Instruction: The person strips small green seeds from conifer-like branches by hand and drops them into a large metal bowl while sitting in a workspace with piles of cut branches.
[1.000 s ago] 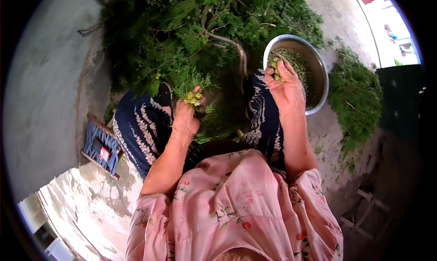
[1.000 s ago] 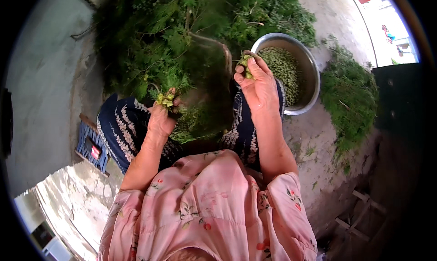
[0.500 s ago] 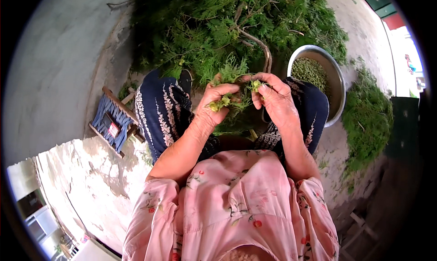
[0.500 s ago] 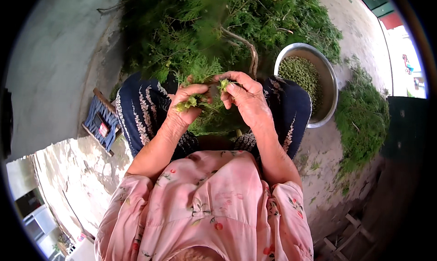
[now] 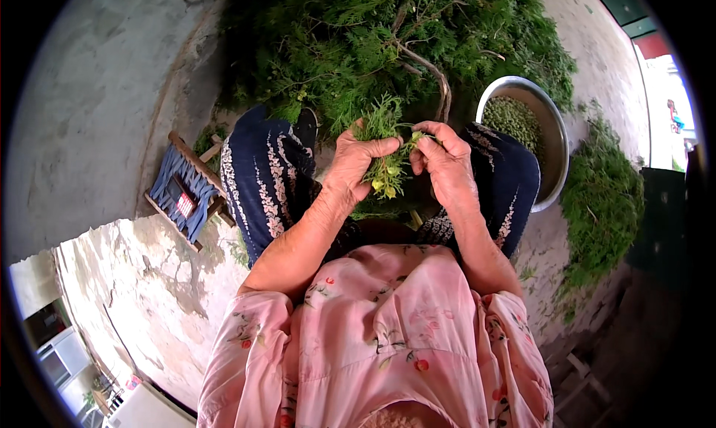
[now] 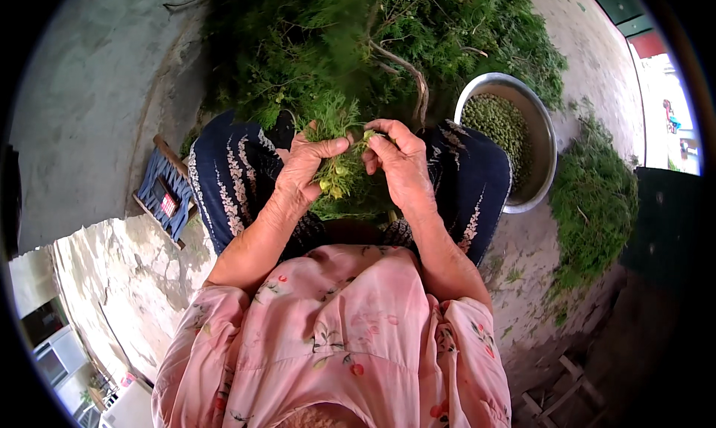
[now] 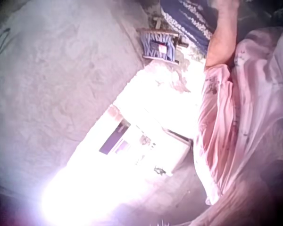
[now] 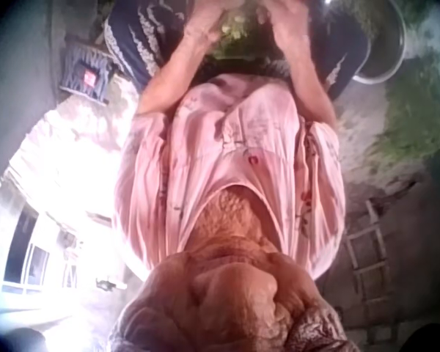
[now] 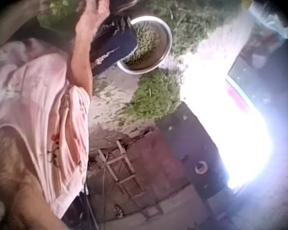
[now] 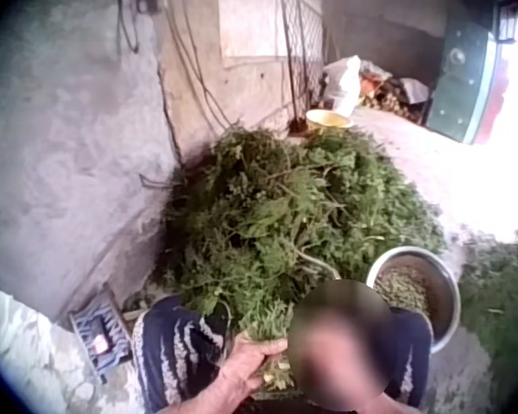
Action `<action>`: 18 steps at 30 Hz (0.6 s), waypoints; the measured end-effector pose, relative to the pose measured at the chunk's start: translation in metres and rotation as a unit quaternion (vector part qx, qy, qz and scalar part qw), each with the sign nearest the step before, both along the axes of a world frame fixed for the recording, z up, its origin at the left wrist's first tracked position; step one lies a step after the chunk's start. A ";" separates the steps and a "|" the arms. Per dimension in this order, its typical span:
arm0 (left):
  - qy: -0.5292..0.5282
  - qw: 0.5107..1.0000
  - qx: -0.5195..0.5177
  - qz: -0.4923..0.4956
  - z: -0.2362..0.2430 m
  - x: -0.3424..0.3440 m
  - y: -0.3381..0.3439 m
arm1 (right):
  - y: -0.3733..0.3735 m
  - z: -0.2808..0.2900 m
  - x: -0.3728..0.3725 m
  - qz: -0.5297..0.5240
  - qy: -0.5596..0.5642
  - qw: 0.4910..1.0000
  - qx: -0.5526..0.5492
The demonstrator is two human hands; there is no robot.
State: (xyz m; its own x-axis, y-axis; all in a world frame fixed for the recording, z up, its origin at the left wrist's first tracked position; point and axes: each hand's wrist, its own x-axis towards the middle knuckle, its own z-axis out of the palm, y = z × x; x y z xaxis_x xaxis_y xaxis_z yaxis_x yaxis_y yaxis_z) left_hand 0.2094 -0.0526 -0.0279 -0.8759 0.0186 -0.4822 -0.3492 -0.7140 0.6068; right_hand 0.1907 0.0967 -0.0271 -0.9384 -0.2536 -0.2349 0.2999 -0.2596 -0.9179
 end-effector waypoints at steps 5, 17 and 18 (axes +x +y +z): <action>-0.027 0.999 -0.007 -0.028 0.006 0.005 -0.002 | 0.011 -0.003 -0.019 -0.076 0.016 0.997 0.015; 0.113 0.989 -0.092 0.017 -0.010 0.002 0.008 | -0.006 0.005 -0.001 0.022 -0.029 0.995 0.091; 0.118 0.987 -0.109 0.018 -0.012 0.001 0.008 | -0.006 0.005 -0.001 0.022 -0.040 0.996 0.083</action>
